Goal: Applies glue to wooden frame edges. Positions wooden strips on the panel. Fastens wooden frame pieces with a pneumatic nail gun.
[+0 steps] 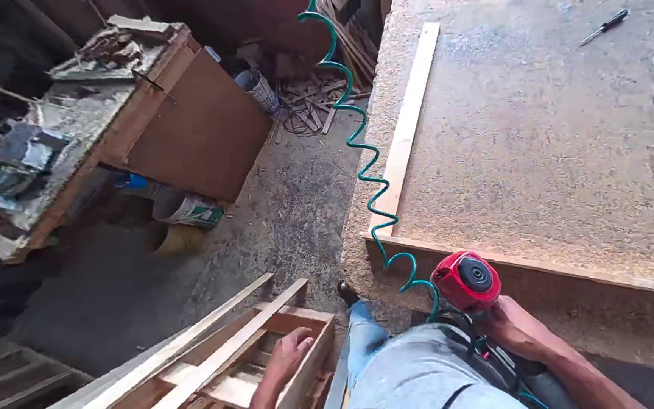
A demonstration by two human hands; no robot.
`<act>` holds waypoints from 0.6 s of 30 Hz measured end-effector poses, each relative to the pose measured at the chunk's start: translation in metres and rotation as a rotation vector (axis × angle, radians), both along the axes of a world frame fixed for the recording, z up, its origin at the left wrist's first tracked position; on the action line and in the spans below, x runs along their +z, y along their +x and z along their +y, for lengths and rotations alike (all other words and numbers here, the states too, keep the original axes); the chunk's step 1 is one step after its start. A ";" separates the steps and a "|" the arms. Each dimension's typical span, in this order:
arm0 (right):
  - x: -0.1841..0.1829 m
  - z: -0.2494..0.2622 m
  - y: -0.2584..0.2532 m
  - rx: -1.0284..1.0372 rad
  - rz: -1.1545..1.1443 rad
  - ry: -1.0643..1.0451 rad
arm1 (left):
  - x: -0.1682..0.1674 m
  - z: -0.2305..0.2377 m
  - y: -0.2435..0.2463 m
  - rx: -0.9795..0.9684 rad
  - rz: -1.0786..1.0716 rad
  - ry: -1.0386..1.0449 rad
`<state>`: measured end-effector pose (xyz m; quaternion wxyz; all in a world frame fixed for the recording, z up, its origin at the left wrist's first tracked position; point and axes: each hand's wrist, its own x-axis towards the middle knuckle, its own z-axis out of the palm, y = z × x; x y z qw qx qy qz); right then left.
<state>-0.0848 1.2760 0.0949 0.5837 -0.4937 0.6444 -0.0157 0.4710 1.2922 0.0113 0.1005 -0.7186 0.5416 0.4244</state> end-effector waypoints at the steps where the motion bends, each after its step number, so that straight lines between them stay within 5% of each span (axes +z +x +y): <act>1: -0.002 0.008 0.016 -0.073 0.019 -0.012 | -0.005 -0.037 0.026 -0.107 -0.028 0.017; 5: -0.016 0.042 0.103 -0.519 0.005 -0.154 | -0.002 -0.235 0.081 -0.498 -0.188 -0.055; 10: -0.006 0.038 0.197 -1.025 0.040 -0.117 | 0.023 -0.414 0.000 -0.887 -0.097 -0.174; 14: 0.000 0.010 0.237 -1.279 0.135 0.013 | 0.014 -0.492 -0.096 -1.187 0.067 -0.329; 18: 0.009 -0.017 0.252 -1.435 0.173 0.094 | 0.004 -0.518 -0.189 -1.392 0.192 -0.356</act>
